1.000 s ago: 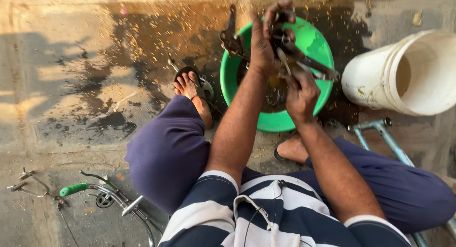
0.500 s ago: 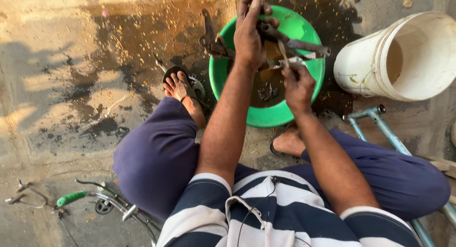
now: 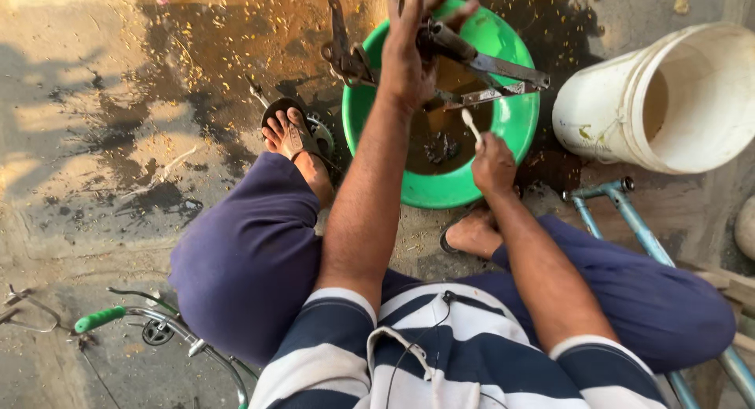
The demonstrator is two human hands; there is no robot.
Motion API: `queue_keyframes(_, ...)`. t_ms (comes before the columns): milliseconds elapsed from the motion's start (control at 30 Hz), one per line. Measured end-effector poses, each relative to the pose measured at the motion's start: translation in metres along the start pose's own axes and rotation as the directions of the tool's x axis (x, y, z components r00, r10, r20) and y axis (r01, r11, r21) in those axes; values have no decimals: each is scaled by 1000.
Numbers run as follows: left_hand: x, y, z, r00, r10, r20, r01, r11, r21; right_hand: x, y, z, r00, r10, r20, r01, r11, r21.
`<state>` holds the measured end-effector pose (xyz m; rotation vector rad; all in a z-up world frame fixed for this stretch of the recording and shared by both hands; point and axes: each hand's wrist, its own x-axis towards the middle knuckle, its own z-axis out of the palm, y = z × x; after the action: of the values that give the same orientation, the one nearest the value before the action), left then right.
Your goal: The person scrubs a metal bicycle part with a toothbrush in a green basin filled with liquid. They repeatedly dip the part and brush it, then rinse it in a white bucket.
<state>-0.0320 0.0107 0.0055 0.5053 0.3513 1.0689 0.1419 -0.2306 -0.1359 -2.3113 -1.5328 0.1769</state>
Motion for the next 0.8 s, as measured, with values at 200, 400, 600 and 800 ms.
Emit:
queue_keyframes(200, -1, -15, -23, 979, -197, -47, 200, 978, 65, 1, 20, 47, 915, 228, 332, -185, 970, -158)
queue_keyframes(400, 7, -24, -34, 966, -244, -86, 246, 969, 15, 40, -58, -65, 961, 226, 160, -277, 774, 569)
queue_keyframes(600, -7, -43, -26, 932, -351, -95, 346, 936, -58, 81, -155, -93, 832, 324, 450, -505, 108, 856)
queue_keyframes(800, -7, -51, -25, 952, -302, -55, 300, 953, -48, 88, -153, -107, 726, 437, 532, -604, 33, 797)
